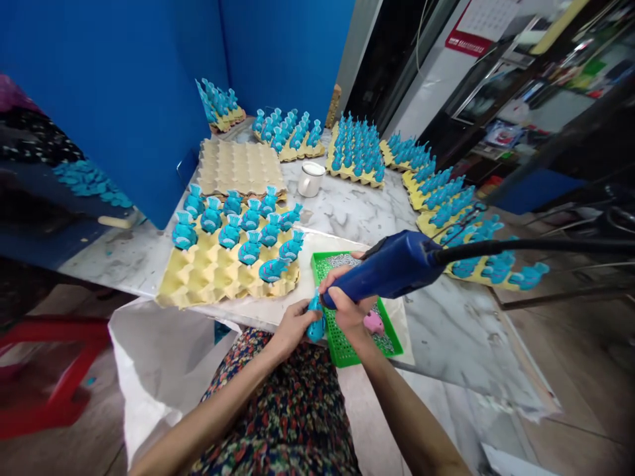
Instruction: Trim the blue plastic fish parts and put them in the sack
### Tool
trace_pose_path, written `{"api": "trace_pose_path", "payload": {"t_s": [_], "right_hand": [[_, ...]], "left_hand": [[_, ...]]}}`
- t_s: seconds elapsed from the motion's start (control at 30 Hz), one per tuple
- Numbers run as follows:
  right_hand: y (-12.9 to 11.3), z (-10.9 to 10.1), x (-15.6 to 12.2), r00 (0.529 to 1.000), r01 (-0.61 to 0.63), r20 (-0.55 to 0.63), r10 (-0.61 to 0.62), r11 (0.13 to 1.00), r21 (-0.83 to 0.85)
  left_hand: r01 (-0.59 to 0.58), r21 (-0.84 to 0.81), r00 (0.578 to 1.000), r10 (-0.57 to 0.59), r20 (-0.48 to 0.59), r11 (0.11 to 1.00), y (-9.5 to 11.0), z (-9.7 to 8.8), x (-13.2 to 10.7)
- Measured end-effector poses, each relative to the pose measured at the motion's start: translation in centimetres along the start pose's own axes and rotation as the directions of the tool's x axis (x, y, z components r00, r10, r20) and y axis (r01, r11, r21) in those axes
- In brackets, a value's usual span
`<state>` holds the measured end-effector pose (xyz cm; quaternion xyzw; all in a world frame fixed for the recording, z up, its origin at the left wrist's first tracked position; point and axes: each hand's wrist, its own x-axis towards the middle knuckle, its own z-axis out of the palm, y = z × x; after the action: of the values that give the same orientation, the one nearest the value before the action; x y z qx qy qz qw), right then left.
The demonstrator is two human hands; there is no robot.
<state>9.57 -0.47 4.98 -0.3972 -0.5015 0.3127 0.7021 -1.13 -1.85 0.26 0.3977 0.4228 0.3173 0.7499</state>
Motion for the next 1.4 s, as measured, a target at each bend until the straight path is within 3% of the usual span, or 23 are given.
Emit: {"api": "trace_pose_path", "payload": {"t_s": [0.2, 0.37, 0.47, 0.57, 0.7, 0.8, 1.2, 1.4], "right_hand": [[0.3, 0.1, 0.1, 0.998, 0.039, 0.049, -0.042, 0.997, 0.059], [-0.9, -0.4, 0.7, 0.982, -0.022, 0.185, 0.021, 1.000, 0.002], [-2.1, -0.8, 1.3, 0.978, -0.071, 0.202, 0.056, 0.995, 0.067], [-2.2, -1.9, 1.5, 0.993, -0.043, 0.110, 0.036, 0.997, 0.066], [-0.5, -3.8, 1.2, 0.996, -0.086, -0.031, 0.083, 0.990, -0.114], [0.6, -4.5, 0.7, 0.993, -0.098, -0.079, 0.088, 0.987, -0.128], [0.9, -4.5, 0.0, 0.993, -0.053, -0.108, 0.041, 0.992, -0.117], [-1.6, -3.6, 0.5, 0.976, 0.047, -0.203, -0.080, 0.985, -0.164]], "left_hand": [[0.010, 0.020, 0.999, -0.010, 0.031, 1.000, 0.1, -0.4, 0.0], [0.069, 0.002, 0.980, -0.068, 0.188, 0.998, 0.8, -1.4, 0.1], [0.123, 0.044, 0.961, -0.130, 0.245, 0.991, 1.2, -2.1, -0.2], [0.138, 0.040, 0.966, -0.143, 0.214, 0.990, 1.3, -2.3, -0.6], [0.138, -0.003, 0.975, -0.135, 0.176, 0.990, 1.4, -1.8, -0.8], [0.121, -0.013, 0.982, -0.118, 0.149, 0.993, 1.5, -1.5, -0.5], [0.072, -0.116, 0.997, -0.076, -0.025, 0.991, 1.2, -0.1, 0.8], [-0.003, -0.181, 0.981, -0.033, -0.193, 0.984, 0.5, 1.4, 1.8]]}}
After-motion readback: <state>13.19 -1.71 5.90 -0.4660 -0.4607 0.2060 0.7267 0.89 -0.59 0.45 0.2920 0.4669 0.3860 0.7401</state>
